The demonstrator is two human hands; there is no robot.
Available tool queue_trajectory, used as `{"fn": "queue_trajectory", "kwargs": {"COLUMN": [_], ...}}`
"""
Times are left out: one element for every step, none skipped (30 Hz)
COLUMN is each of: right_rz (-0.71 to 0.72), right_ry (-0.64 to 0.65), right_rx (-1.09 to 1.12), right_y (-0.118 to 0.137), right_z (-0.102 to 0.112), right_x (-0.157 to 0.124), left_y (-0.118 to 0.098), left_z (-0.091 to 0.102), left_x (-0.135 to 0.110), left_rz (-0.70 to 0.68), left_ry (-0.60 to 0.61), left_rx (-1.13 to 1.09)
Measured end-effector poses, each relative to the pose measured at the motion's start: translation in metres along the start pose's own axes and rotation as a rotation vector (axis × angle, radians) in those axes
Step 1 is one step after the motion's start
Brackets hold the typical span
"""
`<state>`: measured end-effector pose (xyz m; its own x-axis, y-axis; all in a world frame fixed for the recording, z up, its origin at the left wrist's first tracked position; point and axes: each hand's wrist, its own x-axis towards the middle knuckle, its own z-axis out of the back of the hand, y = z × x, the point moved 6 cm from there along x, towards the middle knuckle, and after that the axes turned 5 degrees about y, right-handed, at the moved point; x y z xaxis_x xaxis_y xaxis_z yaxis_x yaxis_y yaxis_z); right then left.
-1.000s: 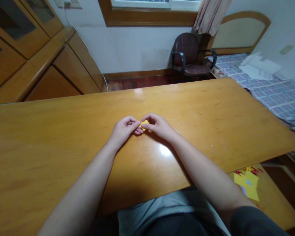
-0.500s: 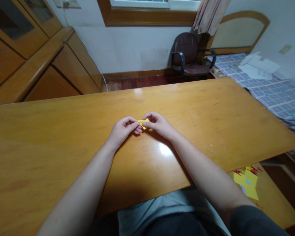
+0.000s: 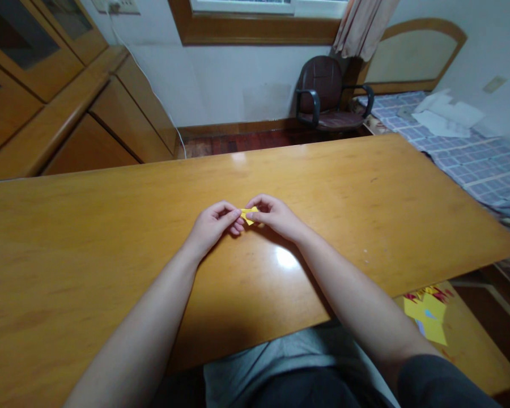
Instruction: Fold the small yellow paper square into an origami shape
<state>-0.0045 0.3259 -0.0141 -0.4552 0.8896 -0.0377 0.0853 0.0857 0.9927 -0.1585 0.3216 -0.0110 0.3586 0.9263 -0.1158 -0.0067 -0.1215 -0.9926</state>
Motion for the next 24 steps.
{"fn": "queue_trajectory", "kwargs": {"right_rz": [-0.004, -0.007, -0.009, -0.012, -0.013, -0.013, -0.012, -0.01, -0.008, -0.005, -0.005, -0.006, -0.004, 0.001, 0.012, 0.026, 0.041, 0.052, 0.058, 0.059, 0.058, 0.056, 0.055, 0.055], "right_ry": [0.0, -0.001, 0.0, 0.0, 0.001, 0.001, 0.001, 0.002, 0.006, 0.01, 0.015, 0.017, 0.014, 0.006, -0.009, -0.027, -0.044, -0.058, -0.065, -0.069, -0.07, -0.07, -0.07, -0.069], "right_rx": [0.001, 0.002, 0.003, 0.003, 0.002, -0.001, -0.005, -0.009, -0.012, -0.012, -0.006, 0.002, 0.009, 0.008, -0.001, -0.017, -0.038, -0.056, -0.069, -0.077, -0.08, -0.081, -0.079, -0.075], "right_y": [-0.0001, -0.0002, -0.0003, -0.0005, -0.0006, -0.0006, -0.0005, -0.0003, -0.0001, 0.0002, 0.0001, -0.0001, -0.0003, -0.0005, -0.0004, -0.0002, 0.0, 0.0001, 0.0, -0.0003, -0.0005, -0.0008, -0.0009, -0.0008], "right_z": [-0.0001, -0.0003, -0.0004, -0.0005, -0.0006, -0.0007, -0.0007, -0.001, -0.0015, -0.0022, -0.003, -0.0039, -0.0044, -0.0045, -0.0041, -0.0033, -0.0025, -0.0017, -0.0011, -0.0007, -0.0004, -0.0002, 0.0, 0.0001], "right_x": [-0.0001, -0.0002, -0.0004, -0.0005, -0.0006, -0.0007, -0.0009, -0.0009, -0.001, -0.001, -0.0009, -0.0007, -0.0005, -0.0002, 0.0002, 0.0006, 0.001, 0.0014, 0.0018, 0.0022, 0.0025, 0.0027, 0.0028, 0.0028], "left_y": [0.0003, 0.0004, 0.0004, 0.0001, -0.0003, -0.0009, -0.0015, -0.002, -0.0024, -0.0026, -0.0026, -0.0025, -0.0023, -0.002, -0.0017, -0.0015, -0.0014, -0.0014, -0.0015, -0.0016, -0.0017, -0.0018, -0.002, -0.0023], "left_z": [0.0001, 0.0001, 0.0001, -0.0001, -0.0003, -0.0006, -0.0008, -0.001, -0.0013, -0.0014, -0.0015, -0.0015, -0.0013, -0.0012, -0.0011, -0.0011, -0.0013, -0.0015, -0.0017, -0.0019, -0.0019, -0.0019, -0.0018, -0.0017], "left_x": [0.0001, 0.0002, 0.0003, 0.0003, 0.0002, 0.0001, -0.0001, -0.0003, -0.0005, -0.0006, -0.0007, -0.0008, -0.0008, -0.0008, -0.0007, -0.0007, -0.0007, -0.0007, -0.0007, -0.0007, -0.0008, -0.001, -0.0012, -0.0014], "left_rz": [0.0, 0.001, 0.003, 0.004, 0.005, 0.004, 0.002, -0.001, -0.005, -0.009, -0.016, -0.024, -0.032, -0.041, -0.05, -0.057, -0.063, -0.068, -0.072, -0.073, -0.074, -0.073, -0.074, -0.076], "left_ry": [0.003, 0.006, 0.007, 0.007, 0.007, 0.005, 0.003, 0.0, -0.001, -0.002, -0.003, -0.005, -0.007, -0.009, -0.01, -0.008, -0.005, -0.002, 0.001, 0.002, 0.001, -0.001, -0.004, -0.008], "left_rx": [-0.002, -0.002, -0.002, -0.001, 0.001, 0.004, 0.007, 0.01, 0.016, 0.022, 0.029, 0.035, 0.041, 0.048, 0.056, 0.064, 0.073, 0.08, 0.084, 0.085, 0.084, 0.079, 0.072, 0.064]}}
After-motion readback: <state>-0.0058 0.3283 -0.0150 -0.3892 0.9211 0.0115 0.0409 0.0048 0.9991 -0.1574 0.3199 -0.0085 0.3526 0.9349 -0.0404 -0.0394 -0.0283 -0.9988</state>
